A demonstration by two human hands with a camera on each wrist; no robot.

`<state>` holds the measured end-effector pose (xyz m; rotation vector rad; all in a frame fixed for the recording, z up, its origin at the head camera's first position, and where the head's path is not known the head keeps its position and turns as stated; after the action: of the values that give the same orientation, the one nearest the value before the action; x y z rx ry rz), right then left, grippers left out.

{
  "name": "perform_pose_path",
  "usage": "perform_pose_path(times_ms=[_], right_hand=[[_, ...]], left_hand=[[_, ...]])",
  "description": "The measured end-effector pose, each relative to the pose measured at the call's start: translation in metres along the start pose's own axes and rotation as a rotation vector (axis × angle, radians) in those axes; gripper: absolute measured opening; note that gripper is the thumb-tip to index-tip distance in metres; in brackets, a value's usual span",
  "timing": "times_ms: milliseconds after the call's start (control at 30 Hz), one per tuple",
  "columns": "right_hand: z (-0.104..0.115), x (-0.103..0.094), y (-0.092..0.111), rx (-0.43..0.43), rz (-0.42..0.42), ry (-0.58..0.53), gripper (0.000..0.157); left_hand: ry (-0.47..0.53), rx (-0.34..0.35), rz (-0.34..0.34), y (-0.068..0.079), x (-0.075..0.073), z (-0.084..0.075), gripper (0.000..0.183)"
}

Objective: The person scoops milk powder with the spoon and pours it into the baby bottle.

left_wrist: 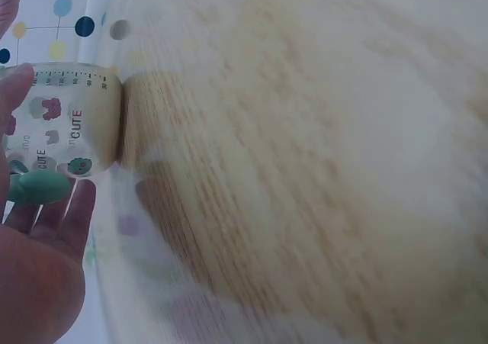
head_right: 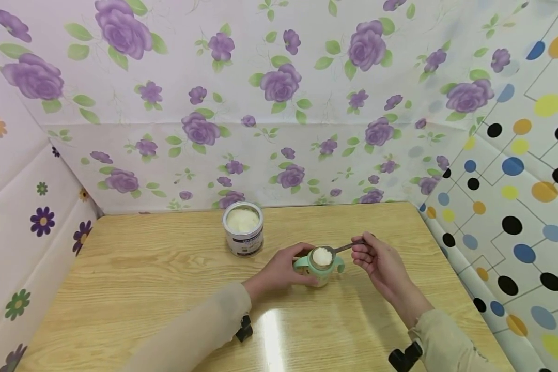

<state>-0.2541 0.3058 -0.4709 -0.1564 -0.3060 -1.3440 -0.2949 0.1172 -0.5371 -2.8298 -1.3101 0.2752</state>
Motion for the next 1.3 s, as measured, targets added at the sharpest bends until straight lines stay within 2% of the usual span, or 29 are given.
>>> perform_pose_path(times_ms=[167,500,633,800,967,1100,1300], right_hand=[[0.006,0.006,-0.001,-0.031,0.022,0.064,0.044],[0.014,0.019,0.001,-0.082,0.03,0.304,0.038],[0.016,0.022,0.002,-0.112,0.004,0.411,0.034],[0.018,0.02,0.004,-0.137,-0.07,0.559,0.03],[0.022,0.017,0.008,-0.155,-0.124,0.7,0.031],[0.024,0.017,0.01,-0.186,-0.114,0.75,0.034],[0.025,0.016,0.012,-0.196,-0.089,0.731,0.036]], left_hand=[[0.009,-0.003,-0.003,-0.001,0.0,0.004,0.068],[-0.004,-0.008,-0.011,-0.001,-0.001,0.004,0.066],[-0.007,-0.017,-0.015,-0.001,-0.001,0.005,0.066],[-0.006,-0.021,-0.016,0.0,-0.001,0.005,0.067],[-0.008,-0.013,-0.018,0.0,-0.001,0.004,0.067],[-0.011,-0.013,-0.021,0.0,-0.001,0.003,0.067],[-0.011,-0.014,-0.016,0.0,-0.001,0.003,0.067]])
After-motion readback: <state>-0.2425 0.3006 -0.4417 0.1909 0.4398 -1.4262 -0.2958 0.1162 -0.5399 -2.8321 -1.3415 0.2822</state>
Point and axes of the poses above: each hand's wrist, its own y-axis away from the middle knuckle, its own x-axis out of the palm, z = x × y, the point moved 10 cm from there along -y, towards the middle knuckle, and after that the axes turned 13 degrees about y, right-handed, at the moved point
